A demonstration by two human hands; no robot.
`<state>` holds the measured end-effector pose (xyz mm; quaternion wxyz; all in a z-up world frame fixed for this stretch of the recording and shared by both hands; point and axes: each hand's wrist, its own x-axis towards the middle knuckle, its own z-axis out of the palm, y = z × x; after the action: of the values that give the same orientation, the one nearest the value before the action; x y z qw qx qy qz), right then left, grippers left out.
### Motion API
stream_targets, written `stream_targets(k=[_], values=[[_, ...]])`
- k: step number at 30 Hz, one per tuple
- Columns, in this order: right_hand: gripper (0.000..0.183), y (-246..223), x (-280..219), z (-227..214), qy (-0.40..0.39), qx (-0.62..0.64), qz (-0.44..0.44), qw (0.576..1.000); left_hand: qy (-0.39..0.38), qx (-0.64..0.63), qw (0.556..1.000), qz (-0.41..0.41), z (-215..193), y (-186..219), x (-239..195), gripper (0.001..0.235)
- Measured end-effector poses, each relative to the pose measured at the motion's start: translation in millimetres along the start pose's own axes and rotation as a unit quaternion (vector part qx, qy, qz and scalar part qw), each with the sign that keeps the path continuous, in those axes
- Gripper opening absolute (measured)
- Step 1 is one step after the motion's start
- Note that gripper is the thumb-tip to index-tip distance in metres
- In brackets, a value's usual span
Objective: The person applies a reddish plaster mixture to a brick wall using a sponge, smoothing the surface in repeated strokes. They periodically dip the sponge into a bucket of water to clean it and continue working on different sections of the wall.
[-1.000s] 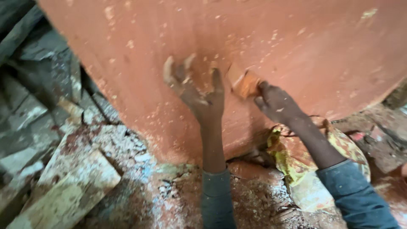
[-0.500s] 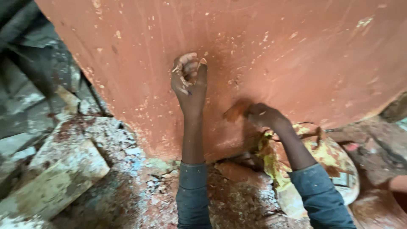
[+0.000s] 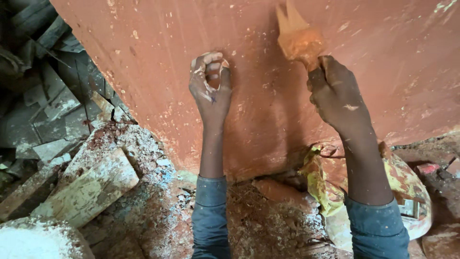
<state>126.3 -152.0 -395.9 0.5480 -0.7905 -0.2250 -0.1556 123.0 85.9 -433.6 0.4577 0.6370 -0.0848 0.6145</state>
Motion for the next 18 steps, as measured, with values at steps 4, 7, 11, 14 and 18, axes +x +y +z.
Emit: stream_targets(k=[4,7,11,14,18], values=[[0.021,6.9,4.2,7.1,0.053,-0.016,-0.088,0.995,0.005,-0.006,1.0,-0.012,-1.4,-0.8,2.1,0.013],[0.022,19.4,12.8,18.1,0.056,-0.086,-0.158,0.982,0.007,-0.014,0.999,-0.035,-3.7,0.5,5.9,0.012],[0.029,46.0,21.2,41.3,-0.032,-0.14,-0.217,0.966,-0.009,0.003,1.0,0.014,-4.4,3.4,2.3,0.017],[0.035,66.0,27.1,68.7,-0.149,-0.205,-0.152,0.955,-0.032,-0.011,0.999,0.03,-4.3,9.4,3.9,0.022],[0.033,87.4,30.4,97.5,-0.225,-0.276,-0.227,0.907,-0.066,-0.005,0.998,0.011,-8.1,17.5,7.1,0.012]])
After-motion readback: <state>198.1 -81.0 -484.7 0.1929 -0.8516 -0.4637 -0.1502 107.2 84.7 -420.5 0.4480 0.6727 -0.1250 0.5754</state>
